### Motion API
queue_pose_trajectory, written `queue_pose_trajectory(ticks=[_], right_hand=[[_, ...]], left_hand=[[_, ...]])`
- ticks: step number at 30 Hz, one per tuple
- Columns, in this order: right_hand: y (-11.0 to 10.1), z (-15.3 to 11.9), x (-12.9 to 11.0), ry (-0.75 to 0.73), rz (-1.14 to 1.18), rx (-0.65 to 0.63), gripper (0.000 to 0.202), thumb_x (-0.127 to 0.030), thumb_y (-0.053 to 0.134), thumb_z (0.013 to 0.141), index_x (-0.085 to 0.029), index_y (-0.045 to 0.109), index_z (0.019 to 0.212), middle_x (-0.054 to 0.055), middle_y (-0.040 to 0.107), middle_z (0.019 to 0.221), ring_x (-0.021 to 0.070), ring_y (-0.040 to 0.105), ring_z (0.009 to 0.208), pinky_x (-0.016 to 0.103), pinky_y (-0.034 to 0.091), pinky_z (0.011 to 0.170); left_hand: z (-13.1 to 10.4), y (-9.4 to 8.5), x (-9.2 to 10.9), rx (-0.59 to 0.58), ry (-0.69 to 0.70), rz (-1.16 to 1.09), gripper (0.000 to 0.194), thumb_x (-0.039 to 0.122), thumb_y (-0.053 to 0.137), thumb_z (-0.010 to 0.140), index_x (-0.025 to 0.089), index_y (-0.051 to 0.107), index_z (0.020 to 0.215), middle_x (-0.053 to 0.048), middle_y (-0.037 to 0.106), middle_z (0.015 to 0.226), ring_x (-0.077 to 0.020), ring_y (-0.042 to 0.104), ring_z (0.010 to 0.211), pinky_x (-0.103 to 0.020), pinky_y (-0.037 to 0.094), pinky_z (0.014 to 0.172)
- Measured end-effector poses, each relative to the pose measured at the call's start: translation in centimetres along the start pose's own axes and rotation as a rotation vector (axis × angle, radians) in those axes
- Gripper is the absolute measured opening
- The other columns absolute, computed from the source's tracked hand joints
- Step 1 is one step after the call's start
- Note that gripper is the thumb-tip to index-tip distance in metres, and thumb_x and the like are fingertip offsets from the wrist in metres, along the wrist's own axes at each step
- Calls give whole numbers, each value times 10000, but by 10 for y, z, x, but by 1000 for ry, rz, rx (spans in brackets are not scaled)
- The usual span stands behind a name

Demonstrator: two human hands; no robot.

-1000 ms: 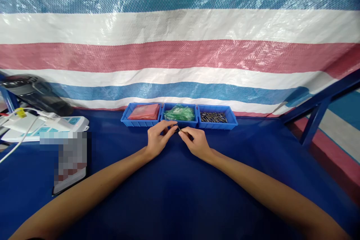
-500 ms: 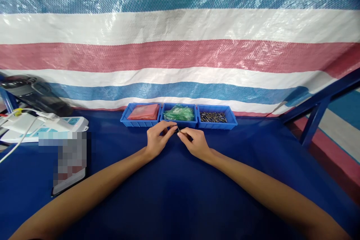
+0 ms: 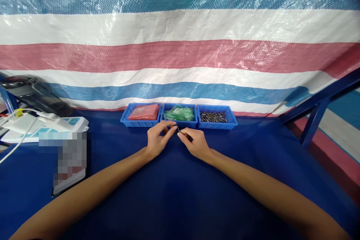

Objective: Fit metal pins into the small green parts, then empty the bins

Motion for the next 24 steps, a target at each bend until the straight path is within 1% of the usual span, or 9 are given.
queue_pose_trajectory(ticks=[5, 13, 20, 24], right_hand=[[0, 0, 0, 2, 4, -10, 265, -290, 458, 923, -178, 567, 709, -15, 503, 583, 105, 444, 512, 241, 353, 542], [0, -1, 0, -18, 23, -10, 259, -272, 466, 917, -175, 560, 696, -12, 499, 583, 108, 441, 515, 243, 349, 544], [1, -2, 2, -29, 13, -24, 255, -277, 457, 925, -170, 586, 733, 1, 543, 615, 111, 460, 536, 243, 363, 563], [1, -1, 2, -45, 19, -6, 248, -263, 462, 921, -163, 592, 735, -1, 542, 610, 106, 468, 531, 236, 363, 555]], left_hand=[[0, -1, 0, -42, 5, -2, 126, 265, 601, 860, 173, 672, 907, -20, 675, 798, -76, 521, 544, -202, 467, 580], [1, -1, 0, -84, -2, -29, 127, 244, 590, 864, 172, 673, 928, -28, 678, 814, -91, 556, 573, -215, 465, 599], [1, 0, -1, -141, 24, -17, 157, 245, 573, 878, 168, 676, 967, -33, 682, 832, -92, 563, 596, -210, 466, 613], [3, -1, 2, -177, 59, 0, 190, 238, 553, 893, 149, 678, 1005, -25, 665, 772, -93, 557, 613, -206, 461, 626]])
Point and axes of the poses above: each hand's wrist, its own z-axis towards the middle knuckle, its own y-axis out of the palm, x = y × z, the point moved 1 cm from there along z, towards the middle knuckle
